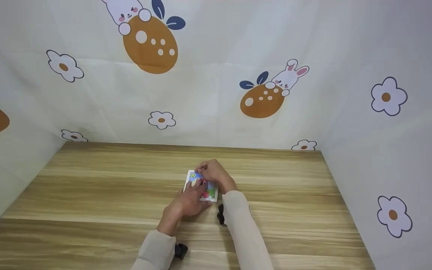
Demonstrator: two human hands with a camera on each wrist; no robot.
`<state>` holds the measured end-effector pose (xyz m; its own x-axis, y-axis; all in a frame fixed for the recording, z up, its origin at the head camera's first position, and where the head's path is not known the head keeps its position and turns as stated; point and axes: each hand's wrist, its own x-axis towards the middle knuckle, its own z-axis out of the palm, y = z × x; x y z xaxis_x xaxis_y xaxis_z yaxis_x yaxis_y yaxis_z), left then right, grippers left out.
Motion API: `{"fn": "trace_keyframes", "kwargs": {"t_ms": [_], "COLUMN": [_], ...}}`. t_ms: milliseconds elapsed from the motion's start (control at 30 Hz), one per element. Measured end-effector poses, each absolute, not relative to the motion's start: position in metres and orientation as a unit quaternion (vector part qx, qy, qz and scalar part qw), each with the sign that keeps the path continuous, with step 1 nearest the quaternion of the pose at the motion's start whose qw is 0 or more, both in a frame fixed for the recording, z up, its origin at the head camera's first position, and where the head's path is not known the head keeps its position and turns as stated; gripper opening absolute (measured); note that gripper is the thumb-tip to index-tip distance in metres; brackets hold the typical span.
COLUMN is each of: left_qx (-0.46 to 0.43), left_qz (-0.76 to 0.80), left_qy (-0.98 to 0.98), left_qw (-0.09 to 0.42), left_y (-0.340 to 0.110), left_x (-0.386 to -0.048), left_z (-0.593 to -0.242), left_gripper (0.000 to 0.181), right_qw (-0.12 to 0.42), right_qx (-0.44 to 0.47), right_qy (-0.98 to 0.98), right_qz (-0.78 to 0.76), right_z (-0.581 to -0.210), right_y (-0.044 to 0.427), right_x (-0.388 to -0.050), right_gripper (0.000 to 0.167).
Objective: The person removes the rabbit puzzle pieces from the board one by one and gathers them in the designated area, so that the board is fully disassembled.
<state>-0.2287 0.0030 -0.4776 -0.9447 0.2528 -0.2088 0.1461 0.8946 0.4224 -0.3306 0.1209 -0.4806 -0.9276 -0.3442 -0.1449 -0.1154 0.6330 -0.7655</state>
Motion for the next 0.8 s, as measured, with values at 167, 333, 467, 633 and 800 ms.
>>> {"fn": "trace_keyframes", "kwargs": {"t_ms": [167,333,467,633,800], "left_qx": [0.111,0.112,0.113,0.114,0.118], "left_qz": [0.209,0.219,0.212,0.203,0.198], "left_qy": [0.963,0.960,0.961,0.963,0.963], "left_qw": [0.129,0.136,0.135,0.135,0.136], "left_y": [0.0007,-0.0002,0.0003,0.0009,-0.0001], "left_x": [-0.2300,-0.2306,-0.2301,-0.2299,-0.2299], "left_z": [-0.4785,-0.4788,-0.4790,-0.4787,-0.4790], "left_gripper": [0.067,0.068,0.069,0.071,0.070], "right_qw": [0.114,0.093,0.087,0.112,0.138], "right_qx": [-0.165,-0.181,-0.188,-0.161,-0.123], "right_qy": [0.901,0.902,0.901,0.902,0.897], "right_qz": [-0.385,-0.380,-0.381,-0.385,-0.401], "right_z": [-0.4816,-0.4848,-0.4852,-0.4810,-0.4768], "right_y": [0.1187,0.1195,0.1201,0.1182,0.1169], "right_x": [-0.3303,-0.3312,-0.3315,-0.3312,-0.3307], "right_gripper": [0.020,0.018,0.016,0.016,0.018]}}
